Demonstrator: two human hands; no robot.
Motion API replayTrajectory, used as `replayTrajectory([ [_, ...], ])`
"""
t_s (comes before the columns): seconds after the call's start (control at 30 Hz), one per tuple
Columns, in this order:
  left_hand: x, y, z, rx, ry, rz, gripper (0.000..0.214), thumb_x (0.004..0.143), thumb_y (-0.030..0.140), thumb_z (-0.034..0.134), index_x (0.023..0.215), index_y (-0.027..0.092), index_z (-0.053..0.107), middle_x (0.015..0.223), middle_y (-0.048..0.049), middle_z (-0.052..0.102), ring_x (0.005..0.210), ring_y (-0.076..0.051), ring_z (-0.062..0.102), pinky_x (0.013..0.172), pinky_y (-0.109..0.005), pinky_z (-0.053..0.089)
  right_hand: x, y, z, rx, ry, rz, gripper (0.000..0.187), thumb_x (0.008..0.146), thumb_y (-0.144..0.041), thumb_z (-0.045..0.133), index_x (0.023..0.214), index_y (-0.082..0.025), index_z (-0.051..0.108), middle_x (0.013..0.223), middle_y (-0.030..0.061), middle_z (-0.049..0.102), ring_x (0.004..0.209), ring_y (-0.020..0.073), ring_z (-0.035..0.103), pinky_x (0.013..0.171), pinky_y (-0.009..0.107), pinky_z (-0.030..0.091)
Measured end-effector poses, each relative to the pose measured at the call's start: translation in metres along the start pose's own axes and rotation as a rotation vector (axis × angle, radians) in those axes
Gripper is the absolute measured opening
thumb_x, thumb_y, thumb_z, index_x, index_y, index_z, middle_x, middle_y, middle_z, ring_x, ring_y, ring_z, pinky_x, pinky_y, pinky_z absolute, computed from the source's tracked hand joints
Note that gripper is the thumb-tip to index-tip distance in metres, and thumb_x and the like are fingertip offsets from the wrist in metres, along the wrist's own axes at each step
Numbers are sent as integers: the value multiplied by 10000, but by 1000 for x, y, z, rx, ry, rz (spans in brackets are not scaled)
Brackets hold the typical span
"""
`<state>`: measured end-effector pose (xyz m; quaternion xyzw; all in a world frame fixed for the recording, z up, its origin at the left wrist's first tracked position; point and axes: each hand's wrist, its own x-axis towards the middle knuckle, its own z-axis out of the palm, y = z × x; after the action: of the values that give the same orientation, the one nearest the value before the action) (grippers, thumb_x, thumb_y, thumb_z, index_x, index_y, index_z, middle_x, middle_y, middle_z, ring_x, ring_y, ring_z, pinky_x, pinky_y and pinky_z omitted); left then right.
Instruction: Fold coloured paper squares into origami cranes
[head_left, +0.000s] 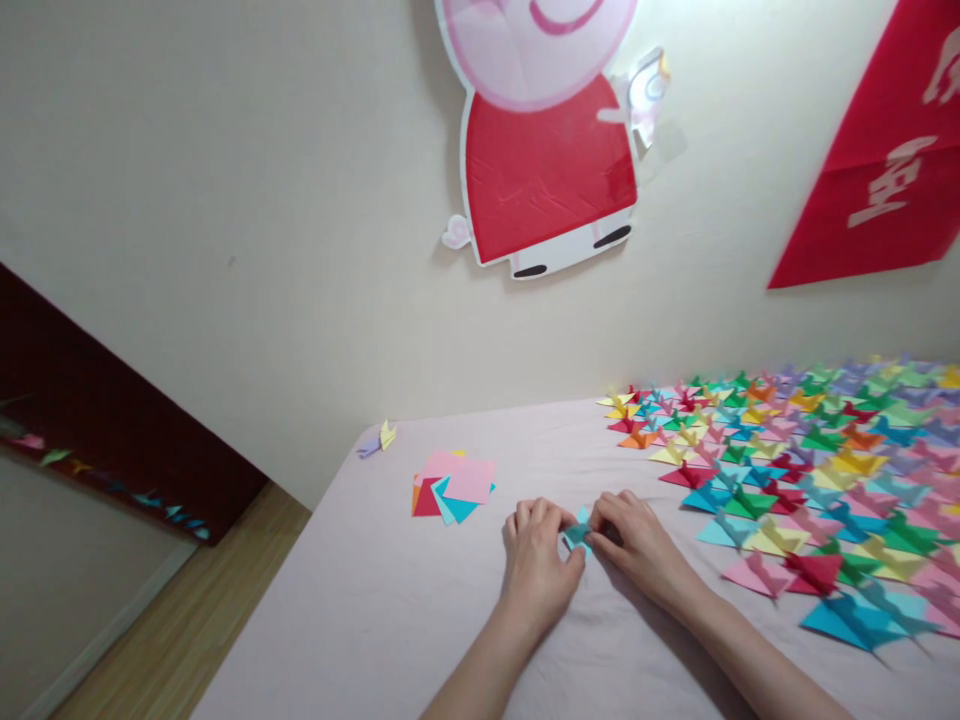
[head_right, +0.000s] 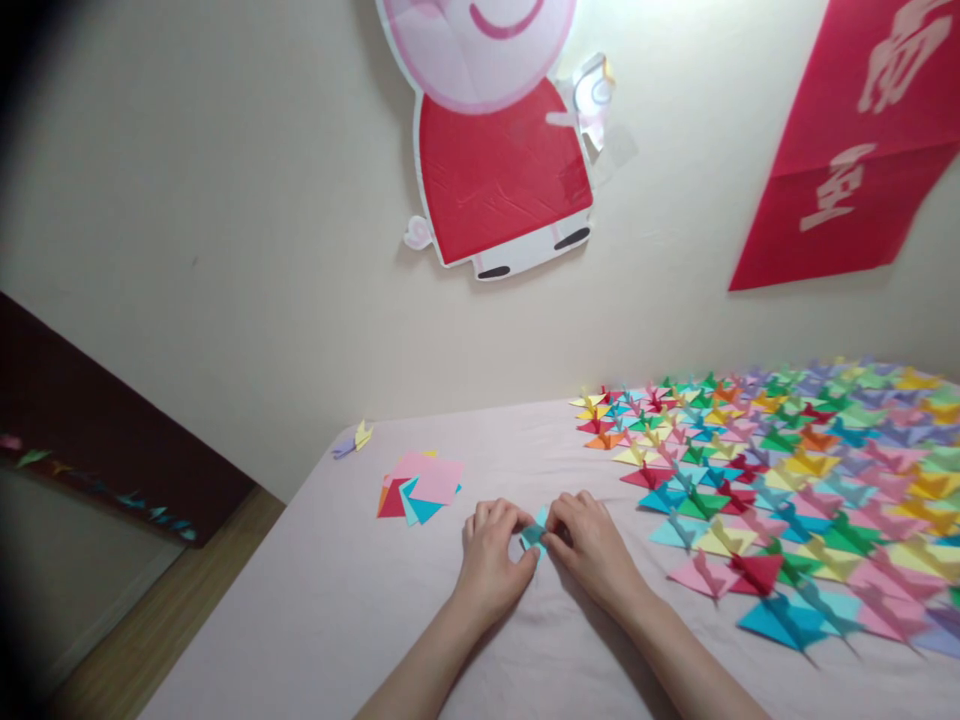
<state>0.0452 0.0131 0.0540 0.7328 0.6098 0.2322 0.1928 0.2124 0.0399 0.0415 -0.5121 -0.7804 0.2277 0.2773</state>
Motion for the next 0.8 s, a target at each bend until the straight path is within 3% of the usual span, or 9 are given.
replayTrajectory([
  [0.17,-4,1,-5,-14,-17,12,275,763,161,630,1021,250,589,1083,4,626,1084,-242,496,933,-398,373,0,1,2,6,4,-1,106,809,-194,552,709,-225,535,765,26,630,811,232,528,745,357,389],
  [0.3,-18,7,-12,-6,116,37,450,779,68,572,1198,227,527,1214,-42,579,1137,-235,478,989,-410,377,-1,1,5,-36,43,-22,143,832,-201,545,695,-221,507,738,28,609,779,226,516,727,354,379],
  [0.43,-37,12,-11,107,104,130,320,816,23,517,1053,225,592,1180,-33,585,1109,-234,492,972,-410,413,-2,-2,4,-65,52,-39,170,842,-184,547,684,-219,497,745,30,611,781,226,518,722,349,380],
  [0.57,-49,8,0,251,102,211,391,875,164,588,1261,225,570,1289,-38,585,1185,-283,475,1026,-473,412,-2,-4,3,-76,47,-38,180,847,-170,561,684,-219,502,751,31,616,795,231,524,723,349,385],
  [0.8,-52,3,14,373,123,268,378,919,316,599,1282,211,602,1299,-49,615,1156,-293,522,1020,-492,438,-3,-5,3,-124,45,-55,157,845,-132,565,718,-214,521,788,36,613,814,232,524,741,358,405],
])
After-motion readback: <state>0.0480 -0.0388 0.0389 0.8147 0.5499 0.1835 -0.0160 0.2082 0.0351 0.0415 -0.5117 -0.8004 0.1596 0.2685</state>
